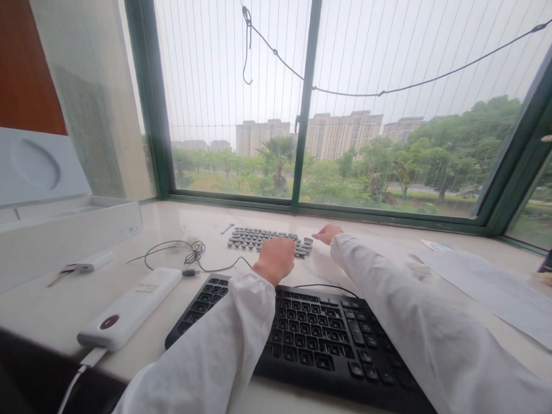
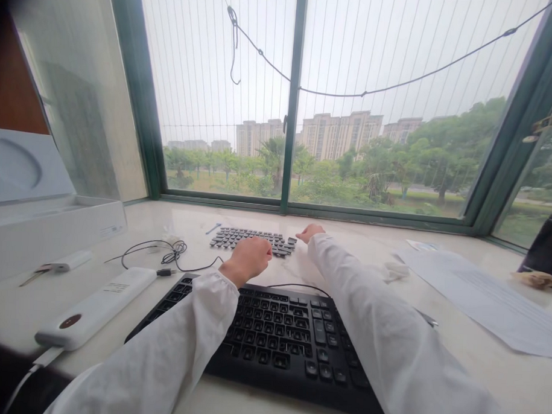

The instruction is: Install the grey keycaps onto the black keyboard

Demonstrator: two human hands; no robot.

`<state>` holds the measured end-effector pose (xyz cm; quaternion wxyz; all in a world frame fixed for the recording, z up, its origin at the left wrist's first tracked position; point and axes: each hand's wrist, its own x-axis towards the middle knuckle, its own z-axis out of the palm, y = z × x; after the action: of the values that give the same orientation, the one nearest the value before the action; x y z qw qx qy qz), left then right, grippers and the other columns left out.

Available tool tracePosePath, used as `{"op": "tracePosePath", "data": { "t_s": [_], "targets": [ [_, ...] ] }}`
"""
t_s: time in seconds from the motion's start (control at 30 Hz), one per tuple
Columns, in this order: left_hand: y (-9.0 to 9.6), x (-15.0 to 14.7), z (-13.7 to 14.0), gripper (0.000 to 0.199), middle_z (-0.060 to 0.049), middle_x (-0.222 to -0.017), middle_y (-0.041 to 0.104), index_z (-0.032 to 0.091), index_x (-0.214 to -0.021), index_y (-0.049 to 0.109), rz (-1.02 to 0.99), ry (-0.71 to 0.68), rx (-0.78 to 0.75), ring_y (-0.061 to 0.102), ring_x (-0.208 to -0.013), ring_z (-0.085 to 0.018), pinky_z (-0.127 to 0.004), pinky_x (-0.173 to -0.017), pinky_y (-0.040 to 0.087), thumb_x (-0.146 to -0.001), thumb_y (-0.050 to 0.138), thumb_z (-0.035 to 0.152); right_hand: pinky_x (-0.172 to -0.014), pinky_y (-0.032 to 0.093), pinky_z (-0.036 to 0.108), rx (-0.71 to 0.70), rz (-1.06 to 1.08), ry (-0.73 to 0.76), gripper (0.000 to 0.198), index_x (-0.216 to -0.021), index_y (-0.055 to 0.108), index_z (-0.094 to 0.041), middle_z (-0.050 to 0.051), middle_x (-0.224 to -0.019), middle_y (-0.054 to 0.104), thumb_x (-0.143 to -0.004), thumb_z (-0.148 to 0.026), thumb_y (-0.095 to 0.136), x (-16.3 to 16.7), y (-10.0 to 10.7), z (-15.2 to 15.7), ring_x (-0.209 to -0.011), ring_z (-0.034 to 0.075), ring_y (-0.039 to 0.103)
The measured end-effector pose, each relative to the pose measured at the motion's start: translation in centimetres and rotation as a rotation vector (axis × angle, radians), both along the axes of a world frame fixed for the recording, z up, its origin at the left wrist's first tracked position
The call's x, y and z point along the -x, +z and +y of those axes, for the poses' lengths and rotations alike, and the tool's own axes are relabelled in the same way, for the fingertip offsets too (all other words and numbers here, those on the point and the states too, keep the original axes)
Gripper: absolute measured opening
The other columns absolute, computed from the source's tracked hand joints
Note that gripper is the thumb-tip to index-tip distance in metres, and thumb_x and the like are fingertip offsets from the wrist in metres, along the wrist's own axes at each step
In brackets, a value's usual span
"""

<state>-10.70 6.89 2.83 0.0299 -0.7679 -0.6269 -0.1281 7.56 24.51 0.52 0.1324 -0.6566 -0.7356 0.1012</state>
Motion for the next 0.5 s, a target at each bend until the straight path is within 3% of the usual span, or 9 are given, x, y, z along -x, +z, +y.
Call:
{"op": "tracePosePath", "data": {
  "t_s": [0.17, 0.3, 0.4, 0.5],
  "targets": [
    [0.3, -0.1, -0.2, 0.020, -0.016, -0.095, 0.070, 0.017, -0.088, 0.071, -0.010, 0.002, -0.033, 0.065, -0.092, -0.029, -0.040, -0.081, 0.048, -0.081, 0.053, 0.018, -0.087, 0.052, 0.038, 0.038, 0.020, 0.002, 0.027, -0.113, 0.061, -0.019, 0.007, -0.119, 0.061, -0.093, -0.036, 0.055, 0.6, -0.7, 0.3, -0.101, 0.019, 0.060],
    [0.2, -0.1, -0.2, 0.020, -0.015, -0.094, 0.070, 0.016, -0.088, 0.071, -0.050, -0.007, -0.051, 0.065, -0.092, -0.029, -0.039, -0.082, 0.048, -0.081, 0.052, 0.017, -0.083, 0.049, 0.033, -0.007, 0.075, -0.014, 0.036, -0.104, 0.071, -0.014, 0.013, -0.107, 0.069, -0.085, -0.043, 0.063, -0.6, 0.7, -0.6, -0.097, 0.023, 0.062],
    [0.3, -0.2, -0.1, 0.019, -0.011, -0.092, 0.071, 0.018, -0.087, 0.072, -0.116, -0.054, -0.044, 0.064, -0.092, -0.026, -0.037, -0.082, 0.047, -0.084, 0.053, 0.023, -0.078, 0.046, 0.030, -0.023, 0.112, 0.016, 0.042, -0.100, 0.076, -0.015, 0.012, -0.100, 0.072, -0.078, -0.048, 0.067, -2.4, 2.5, -2.7, -0.095, 0.024, 0.062],
    [0.5, -0.3, -0.1, 0.022, -0.003, -0.095, 0.072, 0.025, -0.098, 0.071, -0.207, -0.170, -0.018, 0.064, -0.090, -0.020, -0.032, -0.081, 0.047, -0.087, 0.054, 0.035, -0.075, 0.043, 0.029, 0.026, 0.141, 0.101, 0.045, -0.096, 0.078, -0.019, 0.007, -0.093, 0.073, -0.072, -0.055, 0.069, -4.4, 3.7, -6.9, -0.091, 0.022, 0.061]
  ]
}}
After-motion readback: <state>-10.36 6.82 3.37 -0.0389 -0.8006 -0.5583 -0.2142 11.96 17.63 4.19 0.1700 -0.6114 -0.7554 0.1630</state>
